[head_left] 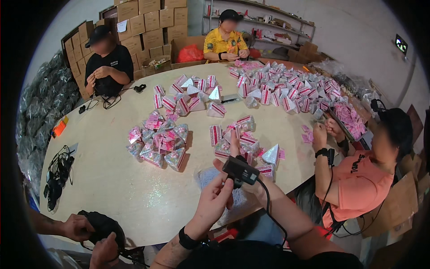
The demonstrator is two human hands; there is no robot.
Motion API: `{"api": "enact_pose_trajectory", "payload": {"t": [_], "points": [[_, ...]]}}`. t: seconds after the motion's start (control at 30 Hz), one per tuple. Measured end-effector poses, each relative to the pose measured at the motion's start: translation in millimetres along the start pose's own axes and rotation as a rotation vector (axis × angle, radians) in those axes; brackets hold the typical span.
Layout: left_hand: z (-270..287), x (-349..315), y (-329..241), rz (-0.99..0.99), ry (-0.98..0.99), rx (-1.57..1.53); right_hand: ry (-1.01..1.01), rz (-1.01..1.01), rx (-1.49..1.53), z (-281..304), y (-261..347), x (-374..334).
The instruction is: The recorder attaches and secures a wrist-mounted electronic sensor device using a velcro strap.
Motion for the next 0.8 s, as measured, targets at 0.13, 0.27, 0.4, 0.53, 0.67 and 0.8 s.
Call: {"api": "enact_pose_trajectory", "payload": {"t": [0.13,0.27,0.4,0.53,0.67,0.8], "points": [[-10,-2,9,-0.007,0.021,0.122,-0.043,0.177,-0.499,-7,18,14],[-8,4,14,0.077,0.090,0.093,-0.163,0.163,-0.345,4,22,21],[-10,5,21,0.099,0.192,0.014,-0.441,-0.071,0.673,1,34,24],[-13,8,26,0.121,0.192,0.045,-0.282,-0.069,1.156,-9,50,29],[-17,6,27,0.126,0.267,-0.011,-0.401,-0.102,1.374,-6,51,31],[-24,-7,22,0.098,0.209,0.263,-0.419,-0.166,1.184,-7,39,31]]}}
Point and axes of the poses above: each hand's wrist, its own x-axis towards the middle knuckle, its own z-axis out of the back of the hand, y = z × x, the point moved 8 cm from there along x, towards the middle knuckle, and after that the axes turned 15 degrees about z, right-handed, at the moved point
